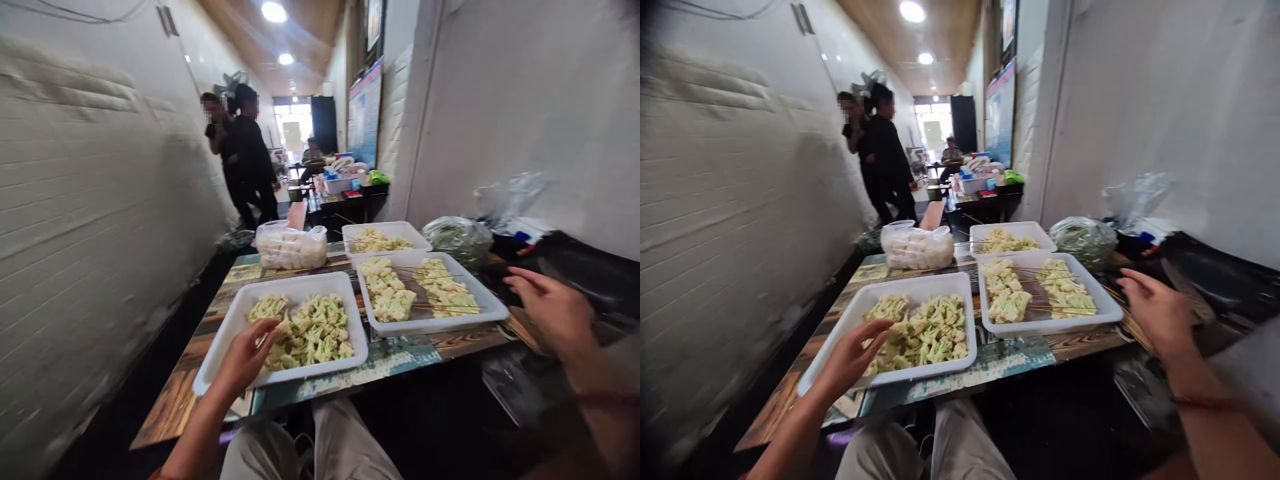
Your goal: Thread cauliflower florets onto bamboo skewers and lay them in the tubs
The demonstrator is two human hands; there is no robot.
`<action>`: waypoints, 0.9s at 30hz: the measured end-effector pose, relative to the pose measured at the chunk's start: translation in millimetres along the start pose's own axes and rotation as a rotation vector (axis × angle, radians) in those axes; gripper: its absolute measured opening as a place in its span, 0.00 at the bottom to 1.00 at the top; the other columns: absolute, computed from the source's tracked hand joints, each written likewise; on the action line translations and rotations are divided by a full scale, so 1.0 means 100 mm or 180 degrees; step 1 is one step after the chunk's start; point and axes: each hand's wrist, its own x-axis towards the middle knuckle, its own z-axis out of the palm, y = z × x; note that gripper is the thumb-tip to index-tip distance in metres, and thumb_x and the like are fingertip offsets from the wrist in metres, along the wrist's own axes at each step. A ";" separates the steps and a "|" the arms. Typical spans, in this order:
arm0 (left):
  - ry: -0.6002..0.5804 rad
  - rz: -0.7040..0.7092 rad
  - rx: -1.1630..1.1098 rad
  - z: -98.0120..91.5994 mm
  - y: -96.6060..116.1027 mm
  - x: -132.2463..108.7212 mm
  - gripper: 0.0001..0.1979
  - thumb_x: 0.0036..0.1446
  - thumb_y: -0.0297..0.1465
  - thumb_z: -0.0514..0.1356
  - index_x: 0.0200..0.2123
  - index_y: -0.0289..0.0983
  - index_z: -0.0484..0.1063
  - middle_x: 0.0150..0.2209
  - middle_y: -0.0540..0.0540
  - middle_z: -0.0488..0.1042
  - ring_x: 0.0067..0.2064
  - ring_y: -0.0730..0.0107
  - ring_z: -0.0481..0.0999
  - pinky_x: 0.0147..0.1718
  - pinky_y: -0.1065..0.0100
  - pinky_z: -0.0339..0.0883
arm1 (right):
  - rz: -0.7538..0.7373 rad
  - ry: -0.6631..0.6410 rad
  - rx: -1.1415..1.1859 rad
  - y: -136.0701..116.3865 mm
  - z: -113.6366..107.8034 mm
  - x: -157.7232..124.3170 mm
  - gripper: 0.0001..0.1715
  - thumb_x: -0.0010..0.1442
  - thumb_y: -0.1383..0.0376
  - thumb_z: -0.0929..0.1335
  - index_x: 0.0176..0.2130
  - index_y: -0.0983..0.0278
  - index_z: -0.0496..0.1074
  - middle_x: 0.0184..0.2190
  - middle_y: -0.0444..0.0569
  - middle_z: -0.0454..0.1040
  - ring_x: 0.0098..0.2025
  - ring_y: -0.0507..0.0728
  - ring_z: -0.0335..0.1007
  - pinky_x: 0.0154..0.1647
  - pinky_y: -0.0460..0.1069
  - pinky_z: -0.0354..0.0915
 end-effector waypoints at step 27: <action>0.0057 -0.0507 -0.0726 0.00 -0.02 -0.05 0.19 0.58 0.41 0.52 0.42 0.35 0.74 0.43 0.40 0.78 0.44 0.61 0.76 0.42 0.64 0.68 | -0.0297 -0.0179 -0.0078 0.08 0.42 0.19 0.19 0.59 0.54 0.64 0.45 0.55 0.76 0.32 0.49 0.80 0.31 0.59 0.76 0.26 0.50 0.64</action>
